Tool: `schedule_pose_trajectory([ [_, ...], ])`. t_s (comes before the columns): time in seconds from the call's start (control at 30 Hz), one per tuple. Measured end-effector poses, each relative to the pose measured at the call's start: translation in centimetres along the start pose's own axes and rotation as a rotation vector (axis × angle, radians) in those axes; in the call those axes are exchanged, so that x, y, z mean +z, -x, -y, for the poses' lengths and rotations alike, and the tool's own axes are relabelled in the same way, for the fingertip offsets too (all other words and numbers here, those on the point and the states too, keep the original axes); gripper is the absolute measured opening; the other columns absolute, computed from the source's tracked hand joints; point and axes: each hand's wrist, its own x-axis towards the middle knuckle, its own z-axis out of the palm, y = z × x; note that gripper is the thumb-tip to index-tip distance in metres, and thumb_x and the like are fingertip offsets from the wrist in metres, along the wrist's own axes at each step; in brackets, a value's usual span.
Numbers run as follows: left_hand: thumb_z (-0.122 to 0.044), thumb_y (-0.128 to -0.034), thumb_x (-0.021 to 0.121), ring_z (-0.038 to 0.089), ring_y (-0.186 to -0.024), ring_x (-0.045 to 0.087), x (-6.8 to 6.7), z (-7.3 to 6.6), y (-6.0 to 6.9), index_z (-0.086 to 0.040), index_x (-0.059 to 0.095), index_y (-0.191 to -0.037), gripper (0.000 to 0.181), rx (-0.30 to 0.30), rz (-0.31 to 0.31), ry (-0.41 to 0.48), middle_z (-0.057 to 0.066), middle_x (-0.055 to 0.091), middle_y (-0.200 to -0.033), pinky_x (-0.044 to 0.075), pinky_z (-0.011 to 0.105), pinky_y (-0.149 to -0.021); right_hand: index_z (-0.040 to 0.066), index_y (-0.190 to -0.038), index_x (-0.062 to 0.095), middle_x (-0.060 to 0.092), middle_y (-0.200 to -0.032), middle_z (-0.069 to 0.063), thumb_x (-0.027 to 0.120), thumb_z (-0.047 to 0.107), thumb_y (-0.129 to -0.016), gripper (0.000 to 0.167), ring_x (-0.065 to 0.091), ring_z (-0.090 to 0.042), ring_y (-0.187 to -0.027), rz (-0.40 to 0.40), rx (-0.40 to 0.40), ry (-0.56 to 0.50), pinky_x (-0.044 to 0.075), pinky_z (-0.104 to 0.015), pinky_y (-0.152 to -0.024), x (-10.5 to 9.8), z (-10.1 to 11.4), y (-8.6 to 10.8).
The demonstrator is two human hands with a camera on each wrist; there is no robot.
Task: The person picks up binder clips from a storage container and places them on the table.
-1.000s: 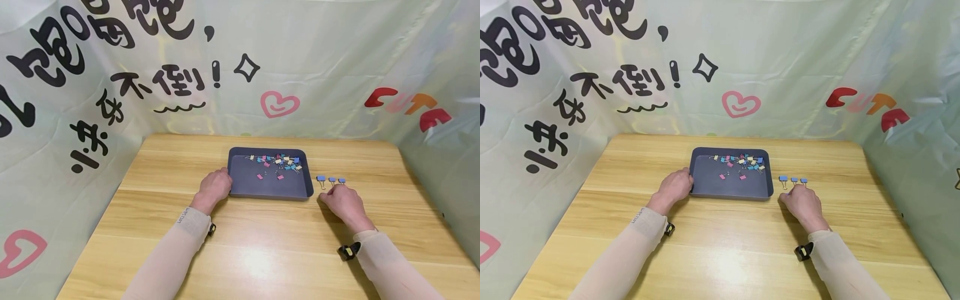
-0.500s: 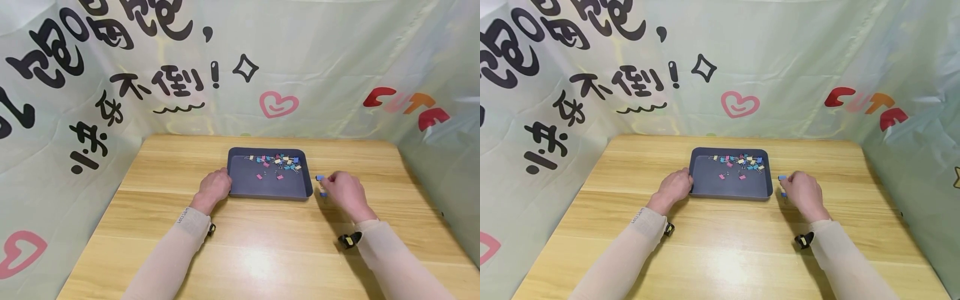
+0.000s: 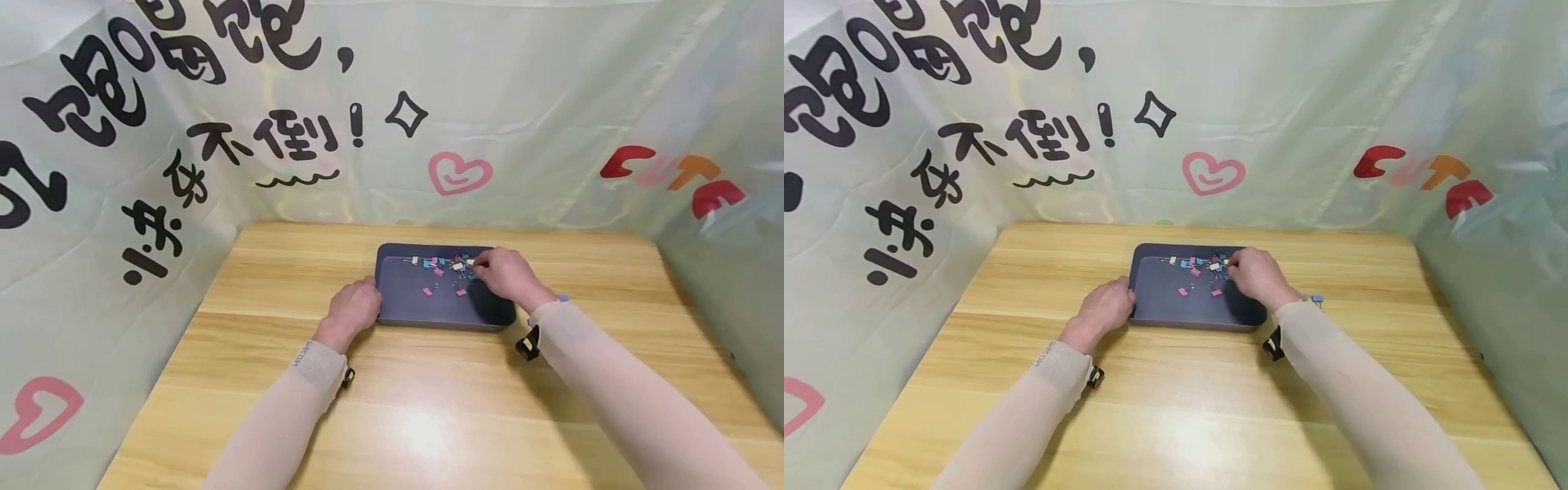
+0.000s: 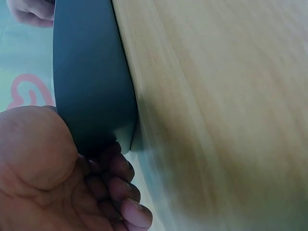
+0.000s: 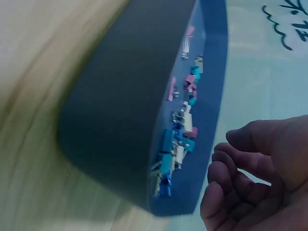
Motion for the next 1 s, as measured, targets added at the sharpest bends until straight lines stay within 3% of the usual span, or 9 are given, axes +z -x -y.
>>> schedule_pose_trajectory([
  [0.17, -0.022, -0.1108, 0.045, 0.027, -0.085, 0.067, 0.0, -0.1, 0.0, -0.001, 0.062, -0.117, 0.027, 0.012, -0.008, -0.011, 0.011, 0.066, -0.096, 0.060, 0.042, -0.081, -0.004, -0.128, 0.072, 0.072, -0.127, -0.024, 0.055, 0.009, -0.102, 0.034, 0.067, -0.043, -0.120, 0.065, -0.022, 0.026, 0.051, -0.059, -0.105, 1.0, 0.0, -1.6],
  [0.5, -0.022, -0.1107, 0.046, 0.027, -0.083, 0.067, 0.0, -0.1, 0.1, 0.000, 0.062, -0.116, 0.028, 0.016, -0.027, -0.006, 0.012, 0.066, -0.094, 0.061, 0.043, -0.078, -0.005, -0.136, 0.066, 0.066, -0.137, -0.027, 0.052, 0.004, -0.096, 0.043, 0.060, -0.047, -0.131, 0.097, -0.021, 0.086, 0.047, -0.059, -0.112, 2.4, -0.3, -2.9],
  [0.8, -0.021, -0.1106, 0.046, 0.029, -0.083, 0.068, -0.1, -0.2, 0.2, 0.001, 0.062, -0.116, 0.028, 0.019, -0.040, -0.012, 0.013, 0.067, -0.093, 0.061, 0.043, -0.077, -0.001, -0.118, 0.077, 0.074, -0.123, -0.024, 0.052, 0.001, -0.095, 0.034, 0.068, -0.039, -0.116, 0.070, -0.006, 0.011, 0.053, -0.056, -0.104, 2.5, -0.2, -2.8],
  [1.0, -0.020, -0.1097, 0.046, 0.034, -0.087, 0.071, -0.1, -0.3, 0.2, 0.002, 0.062, -0.112, 0.027, 0.028, -0.066, -0.008, 0.016, 0.068, -0.091, 0.061, 0.046, -0.078, 0.000, -0.123, 0.074, 0.074, -0.123, -0.022, 0.063, 0.008, -0.098, 0.029, 0.069, -0.036, -0.111, 0.087, 0.033, -0.010, 0.054, -0.054, -0.100, 2.8, -0.1, -3.0],
])
